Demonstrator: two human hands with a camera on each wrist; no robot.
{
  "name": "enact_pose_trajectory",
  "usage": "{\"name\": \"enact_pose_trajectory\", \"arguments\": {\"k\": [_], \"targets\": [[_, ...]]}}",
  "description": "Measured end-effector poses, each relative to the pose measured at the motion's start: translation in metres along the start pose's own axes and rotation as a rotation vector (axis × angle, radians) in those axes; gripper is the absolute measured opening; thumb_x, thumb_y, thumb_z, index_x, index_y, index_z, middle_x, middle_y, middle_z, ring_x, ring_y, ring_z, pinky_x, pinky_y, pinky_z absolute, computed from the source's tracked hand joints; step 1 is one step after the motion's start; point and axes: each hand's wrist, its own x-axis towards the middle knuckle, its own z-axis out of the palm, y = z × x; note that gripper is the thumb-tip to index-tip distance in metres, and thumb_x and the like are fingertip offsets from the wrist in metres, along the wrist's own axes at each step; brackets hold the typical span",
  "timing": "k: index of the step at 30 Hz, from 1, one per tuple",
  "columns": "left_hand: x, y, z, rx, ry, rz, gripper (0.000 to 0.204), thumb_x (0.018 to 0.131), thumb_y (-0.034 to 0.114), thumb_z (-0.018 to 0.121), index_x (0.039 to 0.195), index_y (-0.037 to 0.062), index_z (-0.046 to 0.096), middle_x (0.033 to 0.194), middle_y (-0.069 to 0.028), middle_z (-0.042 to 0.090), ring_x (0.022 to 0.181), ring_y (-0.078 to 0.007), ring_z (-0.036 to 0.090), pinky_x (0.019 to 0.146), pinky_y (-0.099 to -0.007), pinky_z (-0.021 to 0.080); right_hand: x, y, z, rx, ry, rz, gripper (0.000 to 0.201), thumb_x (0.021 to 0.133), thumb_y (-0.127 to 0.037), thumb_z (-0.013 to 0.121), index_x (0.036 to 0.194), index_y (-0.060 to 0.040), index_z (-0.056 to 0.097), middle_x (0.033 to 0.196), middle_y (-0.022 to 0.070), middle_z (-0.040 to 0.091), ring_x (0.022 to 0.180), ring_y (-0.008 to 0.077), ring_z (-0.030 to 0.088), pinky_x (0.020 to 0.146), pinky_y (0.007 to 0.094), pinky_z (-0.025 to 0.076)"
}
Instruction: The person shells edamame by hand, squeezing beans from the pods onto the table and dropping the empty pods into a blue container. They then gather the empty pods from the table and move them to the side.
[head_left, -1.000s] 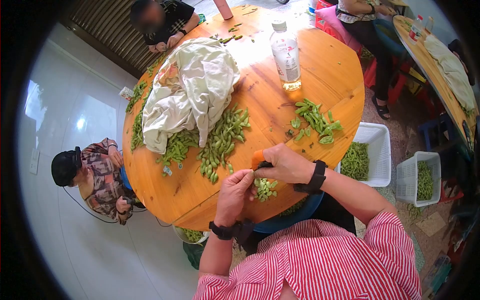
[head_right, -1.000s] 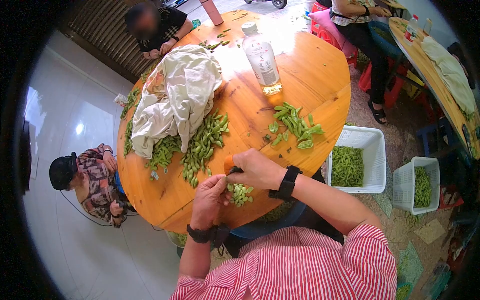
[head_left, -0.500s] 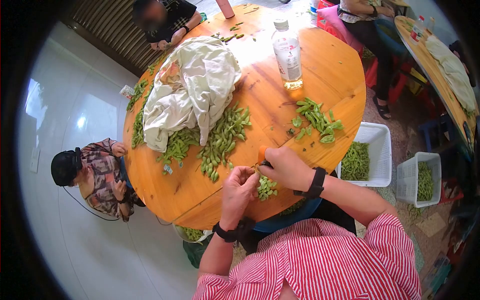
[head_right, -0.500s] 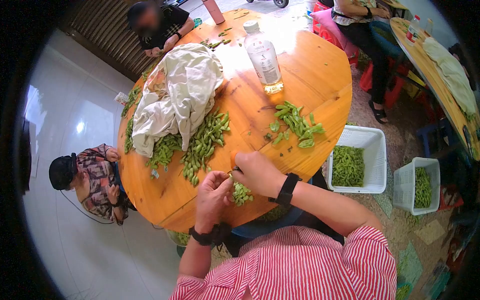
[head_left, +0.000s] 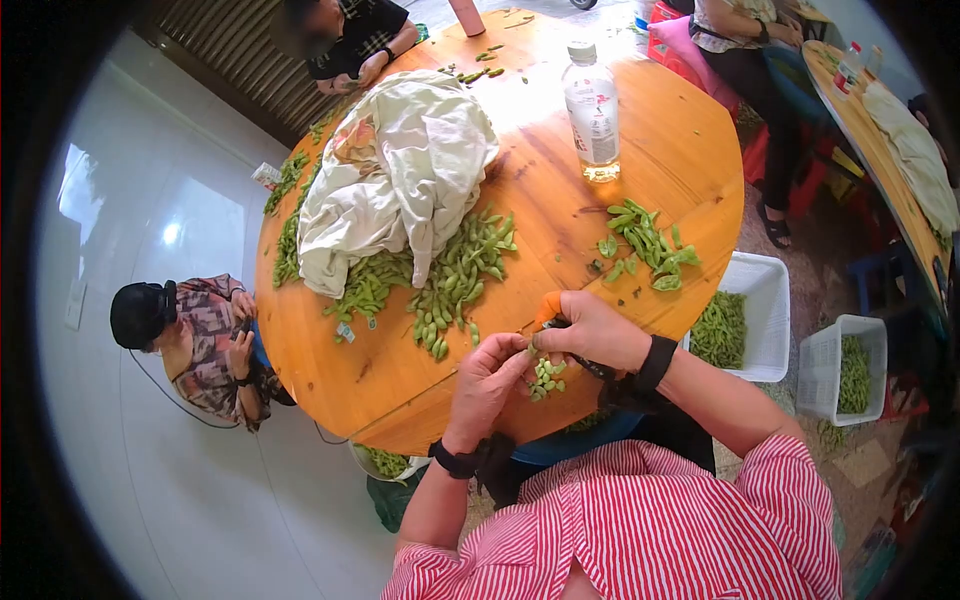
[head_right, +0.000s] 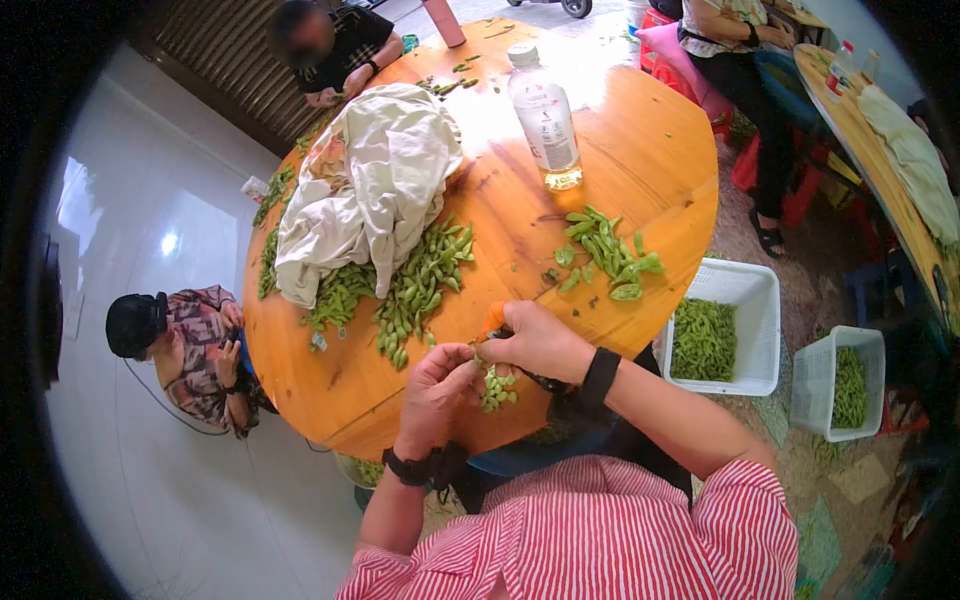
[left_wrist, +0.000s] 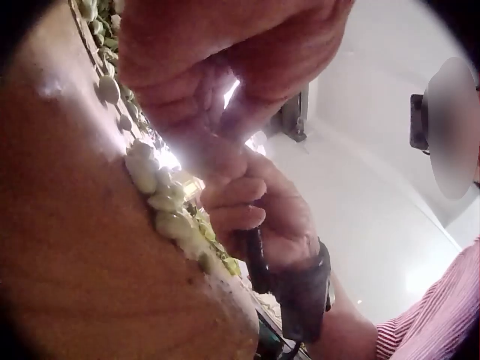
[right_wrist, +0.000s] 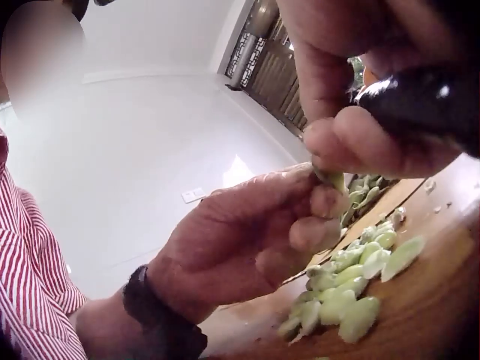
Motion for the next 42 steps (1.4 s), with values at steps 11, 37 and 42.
{"name": "enact_pose_trajectory", "arguments": {"k": [11, 37, 42], "targets": [[0.001, -0.016, -0.012, 0.278, 0.179, 0.14, 0.013, 0.095, 0.007, 0.058, 0.105, -0.0019, 0.062, 0.082, -0.0023, 0.063, 0.067, -0.0088, 0.058, 0.06, -0.0217, 0.046, 0.002, 0.0, -0.015, -0.224, 0.179, -0.08, 0.015, 0.087, -0.015, 0.067, 0.092, -0.0028, 0.06, 0.074, 0.0043, 0.066, 0.06, 0.0158, 0.063, 0.055, 0.0269, 0.05], [0.016, 0.004, -0.048, 1.231, 0.303, 0.465, 0.019, 0.085, 0.011, 0.067, 0.099, 0.0008, 0.06, 0.092, -0.0167, 0.062, 0.086, -0.0365, 0.062, 0.073, -0.0443, 0.05, -0.001, 0.005, 0.007, -0.978, 0.108, -0.341, 0.013, 0.084, -0.005, 0.055, 0.094, 0.0025, 0.056, 0.09, 0.0233, 0.06, 0.085, 0.0425, 0.063, 0.071, 0.0485, 0.052], [0.007, 0.011, -0.046, 1.263, 0.281, 0.34, 0.012, 0.084, 0.011, 0.068, 0.091, 0.0017, 0.064, 0.092, -0.0174, 0.065, 0.082, -0.0346, 0.064, 0.071, -0.0402, 0.051, -0.005, 0.004, 0.002, -0.883, 0.198, -0.461, 0.018, 0.084, -0.005, 0.059, 0.102, -0.0023, 0.063, 0.078, 0.0193, 0.063, 0.078, 0.0393, 0.063, 0.068, 0.0482, 0.05]]}}
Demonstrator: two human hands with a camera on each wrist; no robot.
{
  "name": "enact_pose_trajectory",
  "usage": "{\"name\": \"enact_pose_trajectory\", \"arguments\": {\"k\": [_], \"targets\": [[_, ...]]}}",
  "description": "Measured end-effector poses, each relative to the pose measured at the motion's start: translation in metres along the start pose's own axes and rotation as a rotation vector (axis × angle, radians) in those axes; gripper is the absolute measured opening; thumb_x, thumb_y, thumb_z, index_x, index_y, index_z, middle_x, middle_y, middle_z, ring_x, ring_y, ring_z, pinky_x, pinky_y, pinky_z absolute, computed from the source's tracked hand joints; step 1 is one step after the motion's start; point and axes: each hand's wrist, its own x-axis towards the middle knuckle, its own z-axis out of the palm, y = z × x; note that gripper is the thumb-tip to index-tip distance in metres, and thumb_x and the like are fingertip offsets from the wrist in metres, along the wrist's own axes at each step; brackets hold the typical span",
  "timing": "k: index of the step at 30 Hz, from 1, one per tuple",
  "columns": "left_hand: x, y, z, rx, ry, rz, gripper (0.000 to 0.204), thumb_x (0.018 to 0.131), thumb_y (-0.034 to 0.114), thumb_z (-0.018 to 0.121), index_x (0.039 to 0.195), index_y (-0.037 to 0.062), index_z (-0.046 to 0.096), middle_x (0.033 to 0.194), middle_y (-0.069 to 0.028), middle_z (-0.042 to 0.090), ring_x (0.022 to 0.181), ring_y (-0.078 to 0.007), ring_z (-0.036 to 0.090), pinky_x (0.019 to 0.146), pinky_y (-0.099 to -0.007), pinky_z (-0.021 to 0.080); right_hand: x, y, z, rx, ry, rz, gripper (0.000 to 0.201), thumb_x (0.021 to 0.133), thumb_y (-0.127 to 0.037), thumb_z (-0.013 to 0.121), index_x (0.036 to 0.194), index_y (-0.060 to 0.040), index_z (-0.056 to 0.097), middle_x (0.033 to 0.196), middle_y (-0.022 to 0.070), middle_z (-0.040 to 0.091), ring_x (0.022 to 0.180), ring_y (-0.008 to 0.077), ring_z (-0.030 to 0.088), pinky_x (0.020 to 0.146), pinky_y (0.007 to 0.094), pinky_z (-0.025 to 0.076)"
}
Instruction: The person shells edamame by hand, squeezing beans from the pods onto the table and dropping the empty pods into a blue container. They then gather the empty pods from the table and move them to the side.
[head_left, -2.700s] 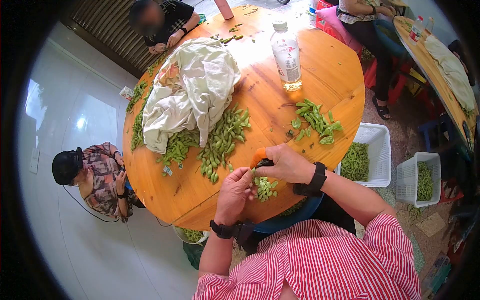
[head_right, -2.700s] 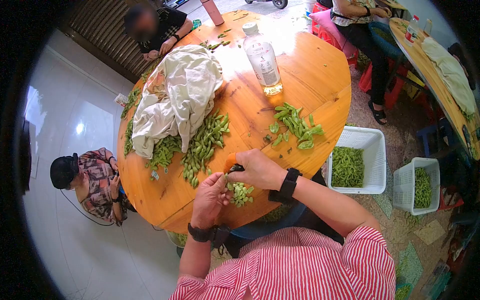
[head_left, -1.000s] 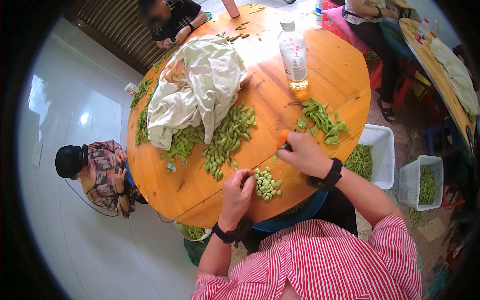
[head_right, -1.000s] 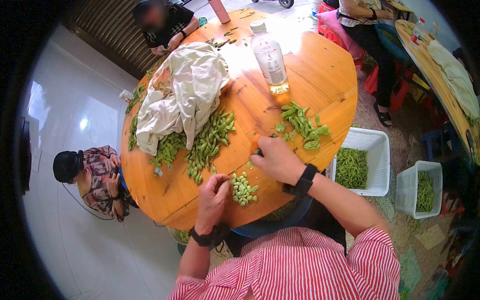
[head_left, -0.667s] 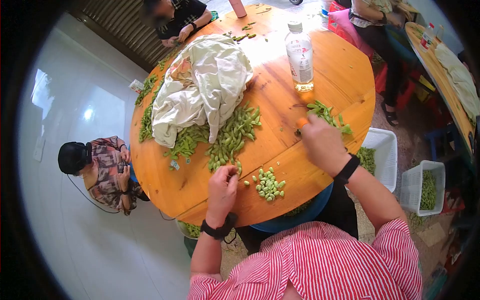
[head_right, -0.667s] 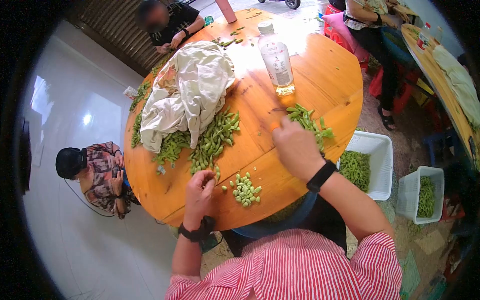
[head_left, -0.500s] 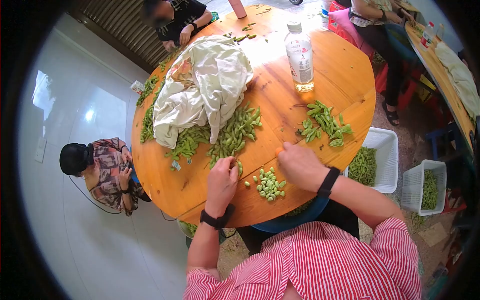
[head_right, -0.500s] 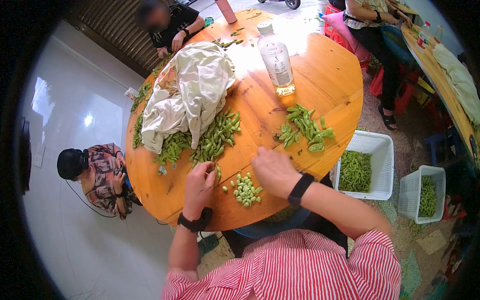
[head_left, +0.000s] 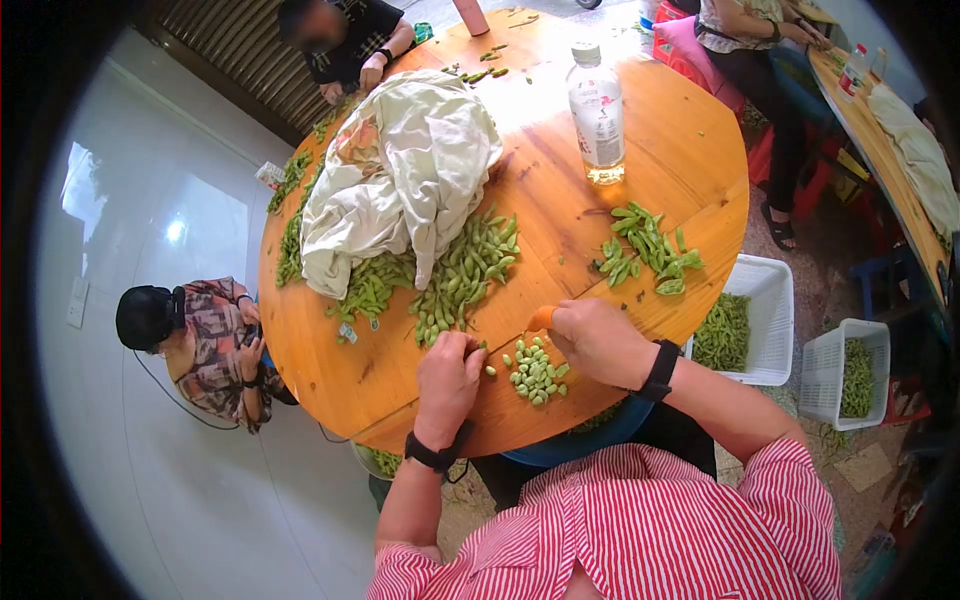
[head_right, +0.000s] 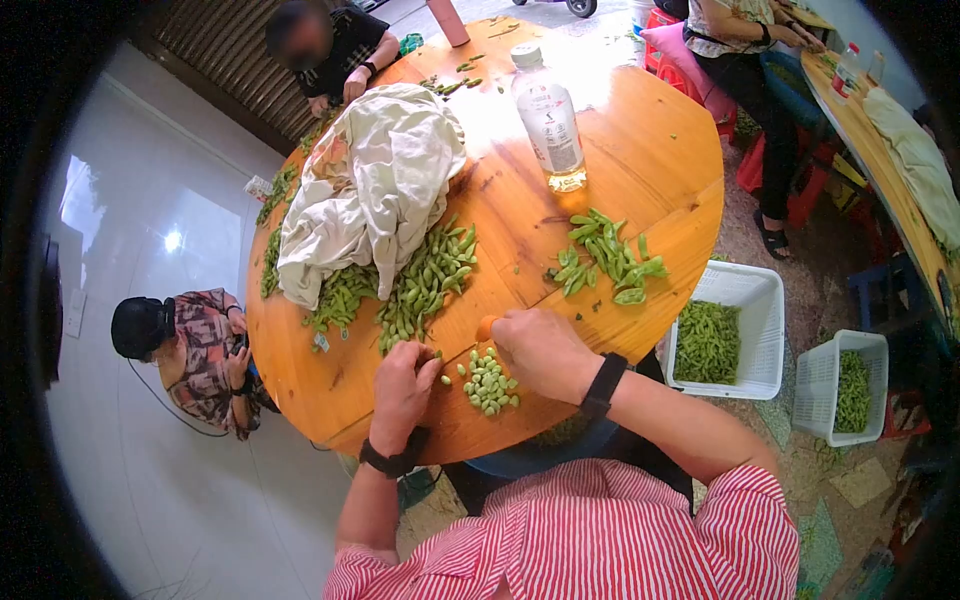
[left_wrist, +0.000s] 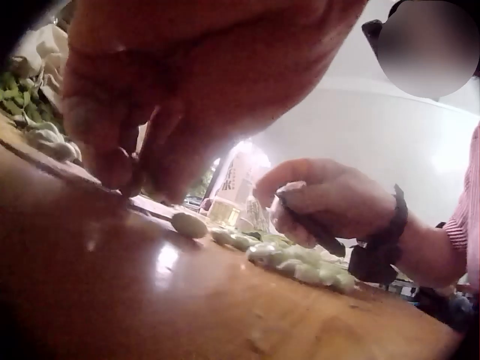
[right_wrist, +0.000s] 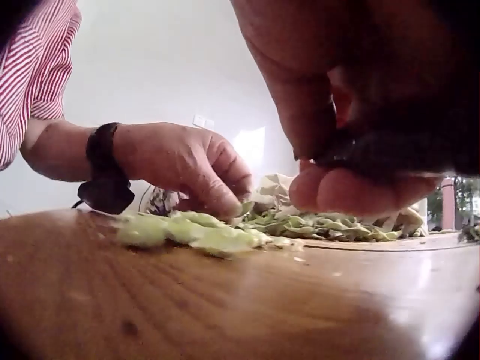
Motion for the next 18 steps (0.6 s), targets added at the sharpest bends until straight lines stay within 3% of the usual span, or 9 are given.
{"name": "enact_pose_trajectory", "arguments": {"k": [1, 3, 4, 6, 9, 18], "targets": [[-0.001, 0.003, -0.001, -0.001, -0.001, 0.004, 0.012, 0.084, 0.011, 0.068, 0.091, 0.0017, 0.064, 0.092, -0.0174, 0.065, 0.082, -0.0346, 0.064, 0.071, -0.0402, 0.051, 0.0, -0.002, 0.002, -0.002, 0.003, 0.002, 0.018, 0.084, -0.005, 0.059, 0.102, -0.0023, 0.063, 0.078, 0.0193, 0.063, 0.078, 0.0393, 0.063, 0.068, 0.0482, 0.05], [-0.003, 0.01, 0.002, -0.249, -0.004, -0.123, 0.014, 0.087, 0.011, 0.068, 0.094, 0.0001, 0.064, 0.087, -0.013, 0.067, 0.075, -0.0241, 0.066, 0.069, -0.0333, 0.051, 0.0, -0.008, 0.009, 0.115, 0.056, 0.085, 0.02, 0.085, -0.007, 0.059, 0.103, -0.0011, 0.064, 0.076, 0.0215, 0.064, 0.075, 0.0392, 0.065, 0.067, 0.0474, 0.051], [-0.005, 0.012, 0.004, -0.252, -0.01, -0.12, 0.014, 0.087, 0.011, 0.068, 0.094, 0.0001, 0.064, 0.087, -0.013, 0.067, 0.075, -0.0241, 0.066, 0.069, -0.0333, 0.051, -0.001, -0.009, 0.013, 0.113, 0.058, 0.092, 0.02, 0.085, -0.007, 0.059, 0.103, -0.0011, 0.064, 0.076, 0.0215, 0.064, 0.075, 0.0392, 0.065, 0.067, 0.0474, 0.051], [-0.009, 0.015, 0.007, -0.705, -0.101, -0.258, 0.014, 0.09, 0.01, 0.068, 0.095, -0.0023, 0.064, 0.08, -0.0038, 0.066, 0.072, -0.0102, 0.062, 0.067, -0.0254, 0.05, 0.0, -0.01, 0.019, 0.157, 0.08, 0.032, 0.012, 0.085, -0.01, 0.058, 0.09, 0.0008, 0.06, 0.07, 0.026, 0.061, 0.071, 0.044, 0.063, 0.065, 0.0518, 0.051], [-0.014, 0.034, 0.002, -0.927, -0.153, -0.323, 0.011, 0.092, 0.01, 0.067, 0.097, 0.0005, 0.065, 0.084, 0.0049, 0.062, 0.069, -0.0029, 0.054, 0.059, -0.0187, 0.043, -0.001, -0.014, 0.019, 0.166, 0.051, 0.049, 0.013, 0.085, -0.011, 0.058, 0.088, 0.0015, 0.059, 0.071, 0.0262, 0.061, 0.072, 0.0442, 0.064, 0.065, 0.0515, 0.051], [-0.018, 0.047, 0.007, -0.799, -0.102, -0.266, 0.011, 0.09, 0.008, 0.07, 0.095, -0.0008, 0.066, 0.079, 0.0033, 0.064, 0.068, -0.0025, 0.055, 0.058, -0.0186, 0.044, -0.005, -0.017, 0.021, 0.099, -0.008, 0.038, 0.012, 0.084, -0.01, 0.058, 0.087, 0.0022, 0.057, 0.071, 0.0256, 0.061, 0.073, 0.0438, 0.064, 0.064, 0.0516, 0.052]]}}
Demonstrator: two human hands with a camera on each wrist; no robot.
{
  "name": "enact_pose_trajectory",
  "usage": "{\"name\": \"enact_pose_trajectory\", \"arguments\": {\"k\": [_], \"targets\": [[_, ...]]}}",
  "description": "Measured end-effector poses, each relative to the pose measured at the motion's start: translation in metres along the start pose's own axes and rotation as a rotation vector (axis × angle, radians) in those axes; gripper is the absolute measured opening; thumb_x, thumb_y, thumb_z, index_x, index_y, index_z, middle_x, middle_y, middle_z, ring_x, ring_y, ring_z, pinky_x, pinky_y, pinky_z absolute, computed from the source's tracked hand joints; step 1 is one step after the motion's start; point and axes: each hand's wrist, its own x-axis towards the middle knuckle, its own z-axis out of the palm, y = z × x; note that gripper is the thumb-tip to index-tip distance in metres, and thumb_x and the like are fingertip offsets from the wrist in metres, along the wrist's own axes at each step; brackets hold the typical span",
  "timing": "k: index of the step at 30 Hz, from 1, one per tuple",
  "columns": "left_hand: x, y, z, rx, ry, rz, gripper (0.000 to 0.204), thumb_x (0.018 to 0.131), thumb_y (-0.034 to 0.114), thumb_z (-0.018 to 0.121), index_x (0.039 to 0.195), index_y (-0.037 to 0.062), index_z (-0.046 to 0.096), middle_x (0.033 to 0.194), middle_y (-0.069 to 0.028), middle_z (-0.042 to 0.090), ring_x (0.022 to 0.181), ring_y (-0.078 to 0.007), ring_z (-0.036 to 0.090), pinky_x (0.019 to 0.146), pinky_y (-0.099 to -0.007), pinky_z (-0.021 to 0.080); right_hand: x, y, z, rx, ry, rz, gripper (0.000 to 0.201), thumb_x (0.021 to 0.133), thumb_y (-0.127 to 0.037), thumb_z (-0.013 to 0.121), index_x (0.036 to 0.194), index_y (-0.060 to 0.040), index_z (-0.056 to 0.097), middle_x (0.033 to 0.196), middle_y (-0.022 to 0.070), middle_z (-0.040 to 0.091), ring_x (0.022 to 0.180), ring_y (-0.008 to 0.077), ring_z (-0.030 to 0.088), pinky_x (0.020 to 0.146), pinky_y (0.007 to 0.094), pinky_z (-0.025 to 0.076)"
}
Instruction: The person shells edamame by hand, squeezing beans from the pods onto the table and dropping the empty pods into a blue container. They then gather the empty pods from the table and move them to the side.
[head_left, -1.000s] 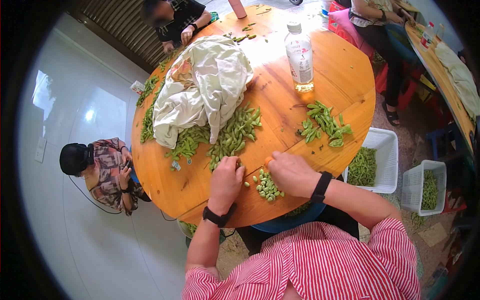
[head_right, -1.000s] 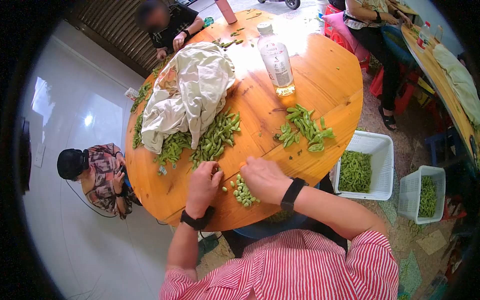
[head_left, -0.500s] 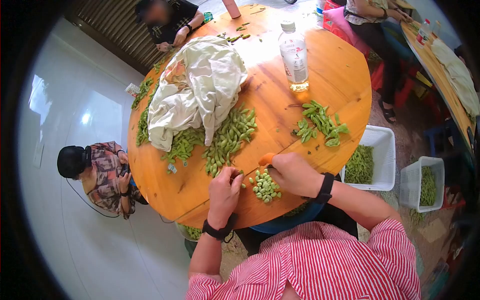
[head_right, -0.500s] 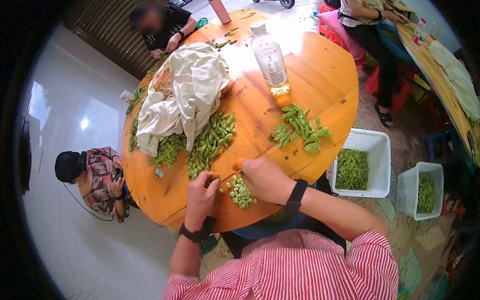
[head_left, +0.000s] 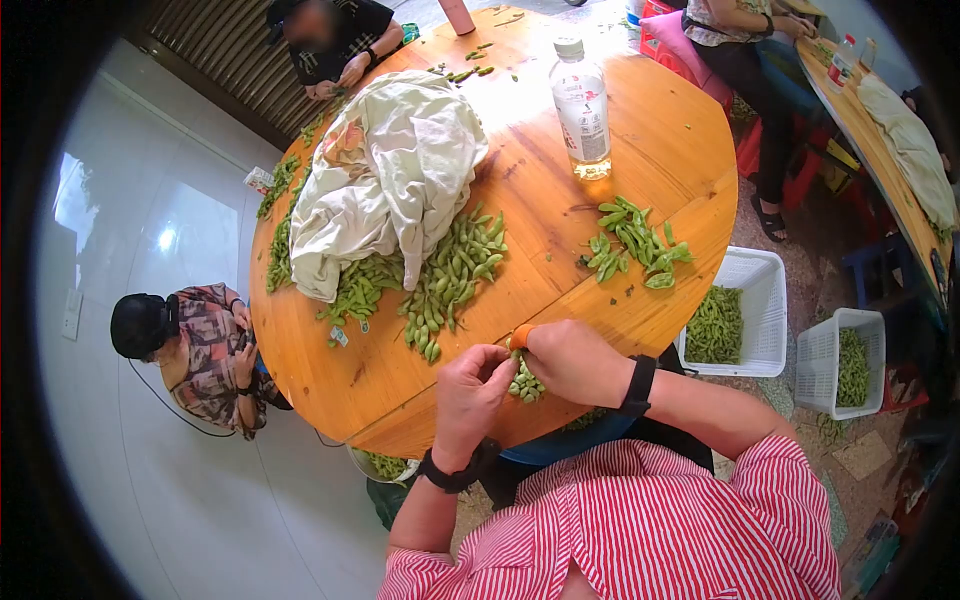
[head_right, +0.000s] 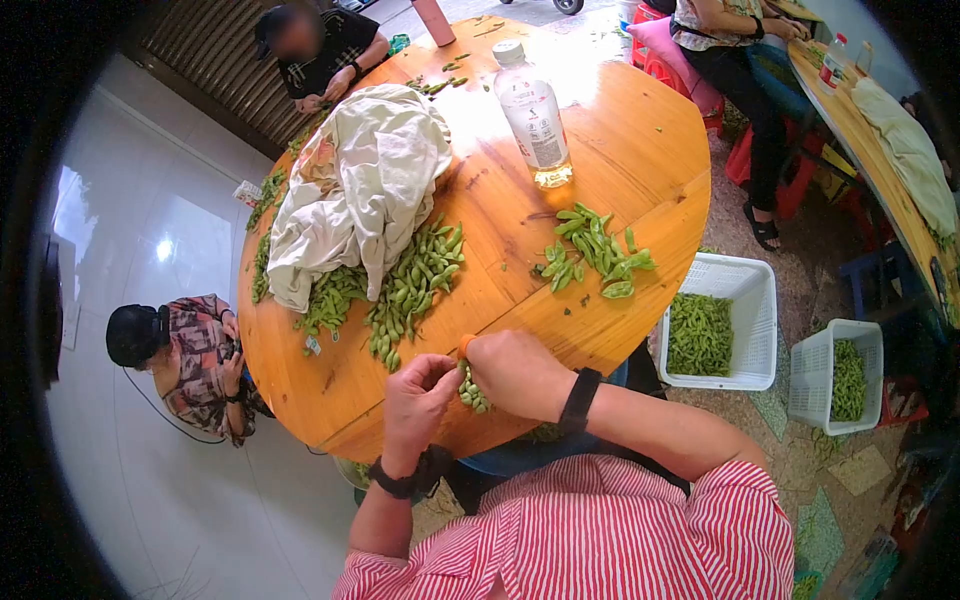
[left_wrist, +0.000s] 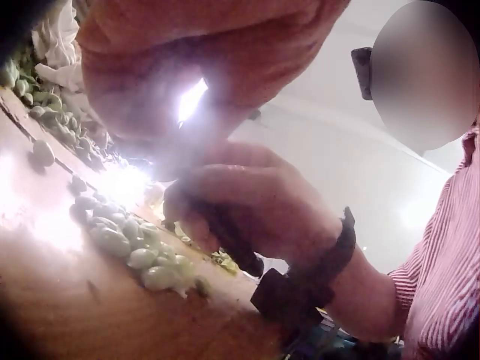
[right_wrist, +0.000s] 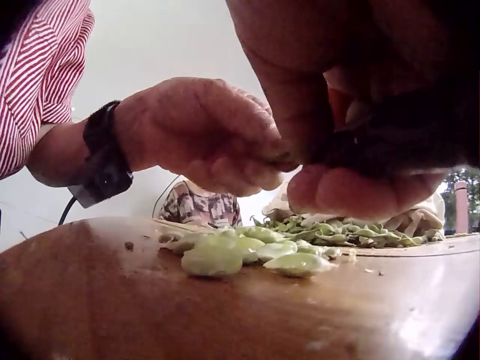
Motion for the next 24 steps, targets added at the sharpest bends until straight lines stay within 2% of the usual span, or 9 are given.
{"name": "enact_pose_trajectory", "arguments": {"k": [7, 8, 10, 16, 18, 19, 21, 22, 24], "targets": [[0.002, -0.001, -0.001, 0.111, 0.02, 0.056, 0.011, 0.089, 0.007, 0.07, 0.092, -0.0033, 0.066, 0.08, 0.0025, 0.064, 0.07, -0.0033, 0.056, 0.062, -0.0195, 0.047, 0.003, -0.002, -0.013, 0.017, -0.005, 0.029, 0.016, 0.083, -0.007, 0.059, 0.096, 0.0026, 0.063, 0.076, 0.0253, 0.063, 0.075, 0.0417, 0.064, 0.066, 0.0476, 0.052], [0.002, -0.004, 0.001, 0.087, 0.032, 0.068, 0.011, 0.088, 0.006, 0.07, 0.09, -0.0038, 0.066, 0.075, 0.0, 0.064, 0.066, -0.0042, 0.057, 0.059, -0.0208, 0.047, 0.002, -0.002, -0.012, 0.017, -0.004, 0.03, 0.016, 0.083, -0.007, 0.059, 0.096, 0.0026, 0.063, 0.076, 0.0253, 0.063, 0.075, 0.0417, 0.064, 0.066, 0.0476, 0.052], [0.002, -0.005, 0.004, 0.062, 0.043, 0.081, 0.011, 0.087, 0.006, 0.069, 0.087, -0.0044, 0.065, 0.07, -0.0026, 0.065, 0.062, -0.0051, 0.057, 0.056, -0.022, 0.046, 0.001, -0.004, -0.011, 0.007, -0.016, 0.002, 0.013, 0.085, -0.01, 0.058, 0.087, 0.0033, 0.058, 0.07, 0.0262, 0.061, 0.072, 0.0439, 0.064, 0.063, 0.0511, 0.052], [0.001, -0.001, 0.006, 0.111, 0.057, 0.101, 0.011, 0.086, 0.006, 0.07, 0.087, -0.004, 0.065, 0.07, -0.0048, 0.065, 0.061, -0.0073, 0.059, 0.057, -0.0233, 0.047, 0.0, -0.007, -0.011, -0.056, -0.044, 0.02, 0.01, 0.084, -0.006, 0.056, 0.086, 0.0037, 0.058, 0.07, 0.0257, 0.062, 0.071, 0.0435, 0.065, 0.062, 0.0503, 0.052], [-0.001, 0.004, 0.007, 0.261, 0.098, 0.199, 0.009, 0.083, 0.005, 0.069, 0.086, -0.0026, 0.065, 0.072, -0.0099, 0.065, 0.06, -0.0155, 0.063, 0.057, -0.0276, 0.049, 0.0, -0.007, -0.01, -0.071, -0.052, 0.019, 0.01, 0.084, -0.006, 0.055, 0.086, 0.0038, 0.058, 0.07, 0.0258, 0.062, 0.071, 0.0434, 0.065, 0.062, 0.0501, 0.052], [-0.001, 0.006, 0.008, 0.261, 0.099, 0.199, 0.009, 0.083, 0.005, 0.069, 0.086, -0.0026, 0.065, 0.072, -0.0099, 0.065, 0.06, -0.0155, 0.063, 0.057, -0.0276, 0.049, 0.001, -0.008, -0.01, -0.086, -0.061, 0.015, 0.009, 0.083, -0.005, 0.055, 0.086, 0.0039, 0.058, 0.069, 0.0259, 0.062, 0.072, 0.0433, 0.065, 0.061, 0.0498, 0.052], [-0.002, 0.009, 0.009, 0.385, 0.106, 0.305, 0.008, 0.081, 0.003, 0.068, 0.086, -0.0013, 0.065, 0.075, -0.0148, 0.065, 0.062, -0.025, 0.064, 0.058, -0.0324, 0.05, 0.002, -0.009, -0.009, -0.085, -0.071, 0.024, 0.009, 0.083, -0.005, 0.055, 0.086, 0.0041, 0.057, 0.07, 0.026, 0.062, 0.072, 0.0431, 0.066, 0.062, 0.0497, 0.052], [-0.003, 0.008, 0.009, 0.385, 0.107, 0.304, 0.008, 0.081, 0.003, 0.068, 0.086, -0.0013, 0.065, 0.075, -0.0148, 0.065, 0.062, -0.025, 0.064, 0.058, -0.0324, 0.05, 0.002, -0.009, -0.009, -0.084, -0.079, 0.033, 0.01, 0.083, -0.005, 0.055, 0.086, 0.0043, 0.057, 0.07, 0.026, 0.062, 0.072, 0.043, 0.066, 0.062, 0.0496, 0.052], [-0.003, 0.005, 0.01, 0.487, 0.121, 0.406, 0.009, 0.084, 0.004, 0.069, 0.087, -0.0034, 0.065, 0.072, -0.0076, 0.063, 0.062, -0.0092, 0.059, 0.057, -0.0243, 0.047, 0.001, -0.008, -0.008, -0.074, -0.084, 0.036, 0.01, 0.083, -0.005, 0.055, 0.087, 0.0043, 0.057, 0.07, 0.0265, 0.062, 0.072, 0.0436, 0.065, 0.062, 0.0499, 0.052]]}}
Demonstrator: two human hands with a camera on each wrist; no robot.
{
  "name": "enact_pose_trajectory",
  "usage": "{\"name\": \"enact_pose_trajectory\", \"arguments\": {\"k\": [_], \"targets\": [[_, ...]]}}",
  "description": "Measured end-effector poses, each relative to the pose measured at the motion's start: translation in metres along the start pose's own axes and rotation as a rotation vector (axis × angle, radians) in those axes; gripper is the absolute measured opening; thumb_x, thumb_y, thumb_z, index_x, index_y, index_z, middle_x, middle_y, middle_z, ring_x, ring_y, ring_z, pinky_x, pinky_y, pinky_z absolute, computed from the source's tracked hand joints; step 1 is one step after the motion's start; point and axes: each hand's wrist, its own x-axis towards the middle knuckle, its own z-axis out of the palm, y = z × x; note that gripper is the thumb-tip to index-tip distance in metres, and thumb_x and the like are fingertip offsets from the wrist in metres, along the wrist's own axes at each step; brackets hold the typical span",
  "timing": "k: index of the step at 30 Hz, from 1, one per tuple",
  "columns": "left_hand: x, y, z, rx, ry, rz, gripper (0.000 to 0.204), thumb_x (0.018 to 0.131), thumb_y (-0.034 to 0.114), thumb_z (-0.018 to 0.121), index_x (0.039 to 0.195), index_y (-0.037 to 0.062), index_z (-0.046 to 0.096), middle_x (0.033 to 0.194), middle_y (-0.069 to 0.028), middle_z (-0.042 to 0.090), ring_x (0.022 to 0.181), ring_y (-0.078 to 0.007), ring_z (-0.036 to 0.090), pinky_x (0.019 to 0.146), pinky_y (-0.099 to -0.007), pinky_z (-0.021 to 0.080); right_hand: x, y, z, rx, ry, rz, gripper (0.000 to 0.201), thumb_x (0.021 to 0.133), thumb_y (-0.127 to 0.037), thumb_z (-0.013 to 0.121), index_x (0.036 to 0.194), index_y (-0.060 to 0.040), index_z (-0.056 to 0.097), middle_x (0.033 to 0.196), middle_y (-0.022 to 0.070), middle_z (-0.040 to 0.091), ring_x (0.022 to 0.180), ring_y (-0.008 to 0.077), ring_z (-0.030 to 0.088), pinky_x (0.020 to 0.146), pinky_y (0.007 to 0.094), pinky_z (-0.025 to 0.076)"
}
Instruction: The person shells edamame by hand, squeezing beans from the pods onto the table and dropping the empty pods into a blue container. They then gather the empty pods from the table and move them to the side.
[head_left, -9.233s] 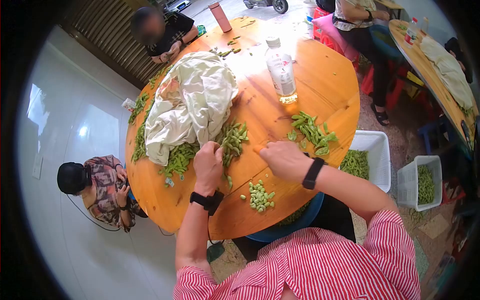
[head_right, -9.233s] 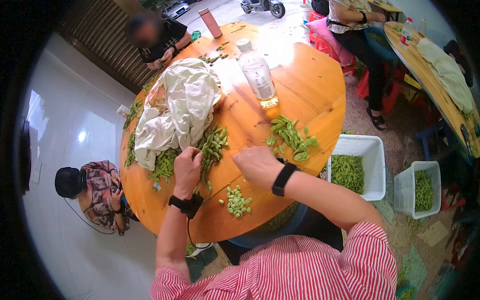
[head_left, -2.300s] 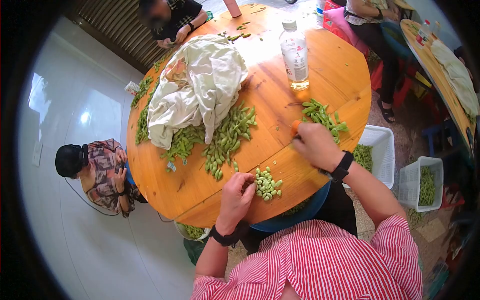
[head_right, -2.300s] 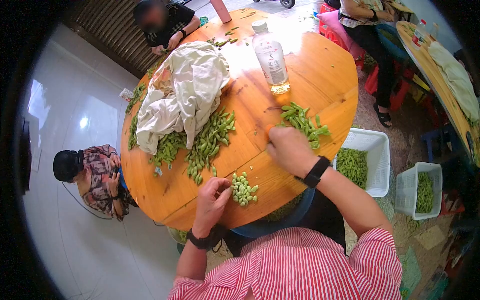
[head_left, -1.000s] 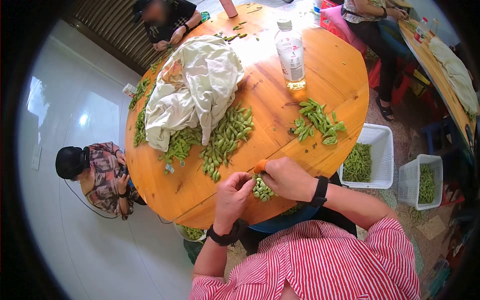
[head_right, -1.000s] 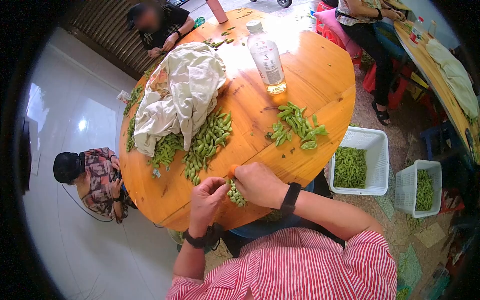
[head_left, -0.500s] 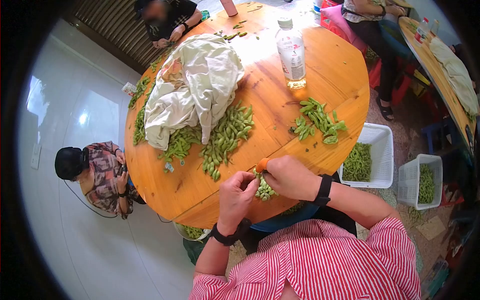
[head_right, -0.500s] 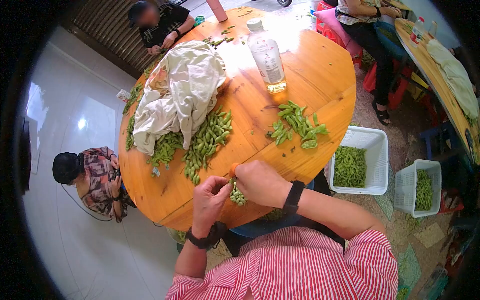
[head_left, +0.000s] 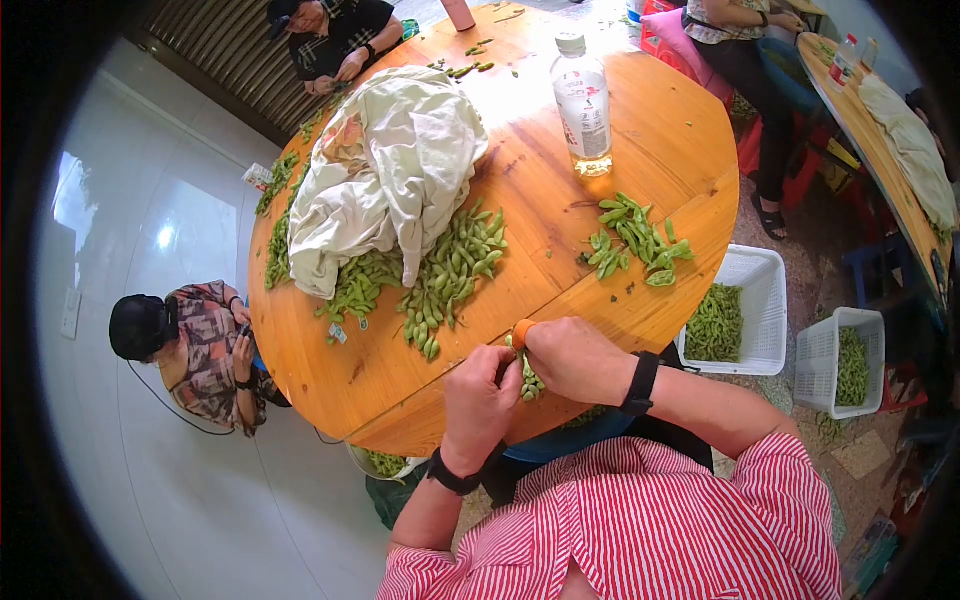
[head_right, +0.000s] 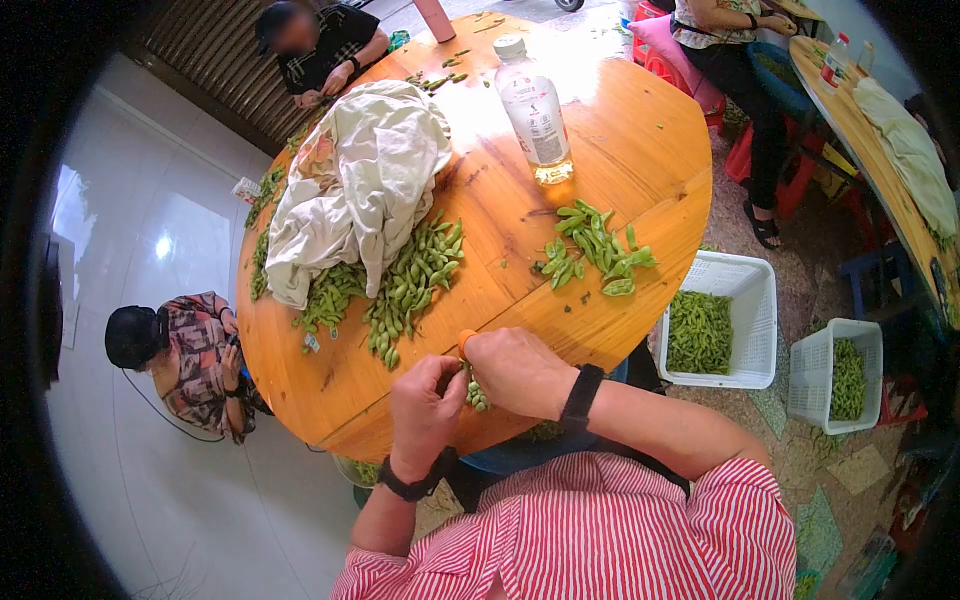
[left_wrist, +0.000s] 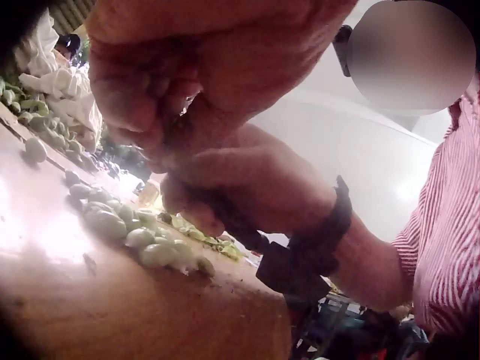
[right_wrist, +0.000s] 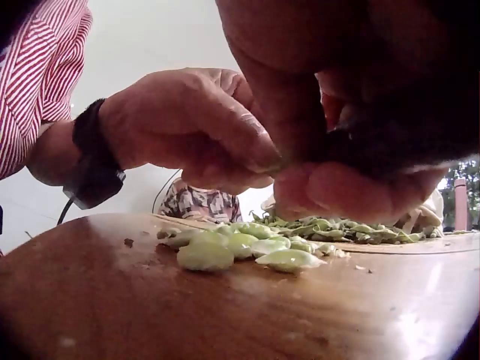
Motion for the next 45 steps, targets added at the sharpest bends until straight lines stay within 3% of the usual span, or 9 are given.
{"name": "enact_pose_trajectory", "arguments": {"k": [4, 11, 19, 25, 30, 34, 41, 43, 45], "targets": [[-0.004, -0.004, 0.001, -0.014, -0.025, 0.012, 0.011, 0.083, 0.005, 0.07, 0.089, -0.0014, 0.064, 0.075, -0.0134, 0.065, 0.062, -0.0233, 0.063, 0.058, -0.0325, 0.05, -0.001, 0.006, 0.002, 0.101, 0.006, 0.006, 0.011, 0.083, -0.007, 0.057, 0.088, 0.0039, 0.057, 0.073, 0.0278, 0.062, 0.074, 0.0454, 0.064, 0.064, 0.0512, 0.052], [0.0, -0.01, -0.01, -0.799, -0.18, -0.541, 0.01, 0.092, 0.01, 0.068, 0.092, 0.0001, 0.064, 0.076, -0.0014, 0.064, 0.063, -0.0065, 0.057, 0.057, -0.0219, 0.047, 0.001, 0.016, 0.004, 0.277, 0.049, -0.038, 0.018, 0.083, -0.007, 0.06, 0.098, 0.0035, 0.059, 0.077, 0.0249, 0.063, 0.07, 0.0408, 0.064, 0.064, 0.0422, 0.052], [0.0, -0.032, -0.011, -1.325, -0.357, -0.716, 0.011, 0.097, 0.012, 0.061, 0.101, 0.001, 0.062, 0.082, -0.0044, 0.065, 0.064, -0.0104, 0.059, 0.056, -0.0215, 0.049, 0.005, 0.013, -0.01, 0.835, -0.286, 0.28, 0.013, 0.092, -0.009, 0.059, 0.1, 0.0005, 0.061, 0.075, 0.0015, 0.063, 0.065, 0.0068, 0.059, 0.058, 0.0225, 0.049], [-0.005, -0.034, -0.004, -1.572, -0.452, -0.745, 0.013, 0.098, 0.012, 0.06, 0.105, 0.0018, 0.059, 0.085, -0.0049, 0.064, 0.066, -0.0105, 0.059, 0.058, -0.0217, 0.049, 0.003, 0.02, -0.003, 0.979, -0.325, 0.334, 0.015, 0.093, -0.011, 0.057, 0.102, 0.0006, 0.061, 0.075, 0.0019, 0.063, 0.062, 0.008, 0.059, 0.058, 0.0213, 0.05], [-0.007, -0.01, -0.002, -0.388, -0.098, -0.154, 0.012, 0.092, 0.008, 0.067, 0.097, -0.0022, 0.062, 0.081, -0.0055, 0.062, 0.07, -0.0116, 0.059, 0.063, -0.0246, 0.048, 0.006, 0.017, -0.008, 0.657, -0.236, 0.284, 0.016, 0.089, -0.009, 0.056, 0.099, 0.0023, 0.062, 0.07, 0.0041, 0.063, 0.06, 0.0104, 0.061, 0.057, 0.0251, 0.05], [-0.006, -0.006, -0.001, -0.212, -0.017, -0.027, 0.012, 0.089, 0.005, 0.068, 0.096, -0.0033, 0.064, 0.078, -0.0064, 0.062, 0.07, -0.0123, 0.059, 0.063, -0.0262, 0.048, 0.006, 0.011, -0.008, 0.479, -0.12, 0.186, 0.019, 0.084, -0.008, 0.056, 0.097, 0.0043, 0.063, 0.065, 0.0091, 0.062, 0.058, 0.0135, 0.061, 0.055, 0.03, 0.05], [-0.007, -0.013, -0.006, -0.984, -0.162, -0.613, 0.016, 0.098, 0.015, 0.061, 0.098, -0.0008, 0.064, 0.079, -0.0045, 0.066, 0.063, -0.0097, 0.059, 0.058, -0.0226, 0.048, 0.008, 0.015, -0.012, 0.429, -0.128, 0.067, 0.02, 0.084, -0.009, 0.056, 0.099, 0.0036, 0.063, 0.066, 0.0099, 0.063, 0.059, 0.0146, 0.062, 0.056, 0.031, 0.05], [-0.006, -0.014, -0.007, -1.062, -0.198, -0.673, 0.018, 0.1, 0.017, 0.058, 0.099, 0.0002, 0.064, 0.08, -0.004, 0.066, 0.063, -0.0092, 0.06, 0.057, -0.0215, 0.048, 0.009, 0.013, -0.018, 0.463, -0.188, 0.078, 0.025, 0.082, -0.013, 0.058, 0.098, 0.0058, 0.063, 0.078, 0.0237, 0.065, 0.07, 0.0359, 0.066, 0.065, 0.0413, 0.052], [-0.005, -0.017, -0.005, -1.205, -0.221, -0.736, 0.019, 0.101, 0.019, 0.056, 0.099, 0.0014, 0.063, 0.079, -0.0036, 0.065, 0.064, -0.0092, 0.06, 0.055, -0.0205, 0.048, 0.012, 0.011, -0.024, 0.518, -0.227, 0.118, 0.025, 0.083, -0.014, 0.058, 0.098, 0.0057, 0.063, 0.077, 0.0235, 0.065, 0.069, 0.0342, 0.066, 0.065, 0.0404, 0.052]]}}
